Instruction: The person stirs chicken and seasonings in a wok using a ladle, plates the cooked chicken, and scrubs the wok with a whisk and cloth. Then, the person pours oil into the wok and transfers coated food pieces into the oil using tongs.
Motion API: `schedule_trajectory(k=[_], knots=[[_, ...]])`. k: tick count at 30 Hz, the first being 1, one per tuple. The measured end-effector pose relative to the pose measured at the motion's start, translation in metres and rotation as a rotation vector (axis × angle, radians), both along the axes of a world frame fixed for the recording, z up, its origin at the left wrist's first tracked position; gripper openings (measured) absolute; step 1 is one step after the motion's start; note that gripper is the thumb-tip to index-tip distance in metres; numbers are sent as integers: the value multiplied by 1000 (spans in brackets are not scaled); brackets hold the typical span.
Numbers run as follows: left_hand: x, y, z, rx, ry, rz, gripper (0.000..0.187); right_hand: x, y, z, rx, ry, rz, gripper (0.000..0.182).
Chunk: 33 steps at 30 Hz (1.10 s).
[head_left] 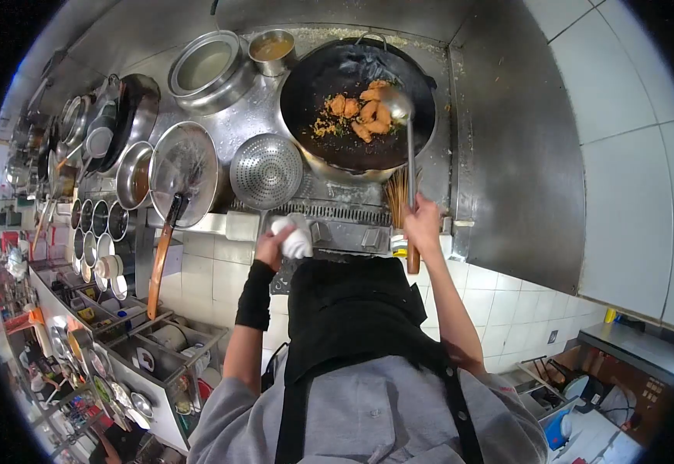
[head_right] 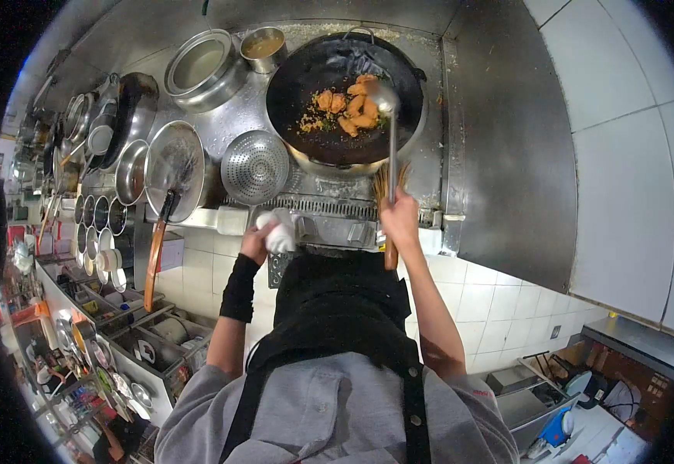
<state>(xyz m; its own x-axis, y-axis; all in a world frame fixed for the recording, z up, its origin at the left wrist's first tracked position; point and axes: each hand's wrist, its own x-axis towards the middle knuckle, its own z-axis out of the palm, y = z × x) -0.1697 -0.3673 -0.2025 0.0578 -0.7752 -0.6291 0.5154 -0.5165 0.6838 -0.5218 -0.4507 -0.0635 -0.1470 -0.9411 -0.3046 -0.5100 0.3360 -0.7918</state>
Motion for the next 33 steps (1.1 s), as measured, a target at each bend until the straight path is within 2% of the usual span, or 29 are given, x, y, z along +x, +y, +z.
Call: schedule_trajectory(k=[1,2,4,5,8,9,12,13,14,16,17,18,19,21,23,25,26,28,29,32,33], knots=[[-1,-1,22,-3,225,48,34,-1,5,-3,-26,-25,27,22],[1,0,28,-13,348,83,45,-2,12,0,-52,-34,43,23],[-18,-9,109,-184,693,25,57,-2,31,7,-104,-50,67,27],[-28,-16,137,-265,697,-62,63,-4,41,-12,-297,53,83,34],[-19,-26,129,-258,884,-22,61,-4,49,-7,-406,141,29,36],[-11,-30,102,-321,912,-75,60,-4,47,7,-351,112,22,35],[-9,-48,74,-135,693,-125,54,0,37,24,-245,29,-26,37],[-20,-57,88,-120,538,-125,45,-2,35,20,-277,98,37,37],[-27,-67,87,-24,449,-104,40,-1,34,16,-285,61,20,37],[-42,-88,88,33,462,-145,38,-3,34,8,-299,-13,-15,37],[-41,-98,69,6,480,-235,36,-3,35,9,-295,-4,-18,38],[-37,-99,52,-358,-92,-539,35,-4,40,10,-285,27,-25,38],[-35,-101,50,-628,-782,-670,34,-4,43,12,-277,56,-32,38],[-48,-132,55,-378,-602,-578,41,-4,45,30,-228,104,-7,39],[-66,-158,60,112,108,-259,51,-9,49,48,-192,137,38,39],[-82,-173,76,222,59,-372,53,-13,55,73,-119,202,139,39],[-90,-182,80,274,67,-408,52,-15,60,72,-165,228,198,39],[-104,-206,16,236,0,-574,50,-18,69,71,-255,287,319,38],[-109,-210,9,215,9,-612,46,-15,68,73,-100,221,328,40],[-117,-203,19,46,259,-615,32,-18,66,83,-113,318,453,42],[-118,-197,22,-2,278,-622,28,-23,62,93,-28,345,490,44]])
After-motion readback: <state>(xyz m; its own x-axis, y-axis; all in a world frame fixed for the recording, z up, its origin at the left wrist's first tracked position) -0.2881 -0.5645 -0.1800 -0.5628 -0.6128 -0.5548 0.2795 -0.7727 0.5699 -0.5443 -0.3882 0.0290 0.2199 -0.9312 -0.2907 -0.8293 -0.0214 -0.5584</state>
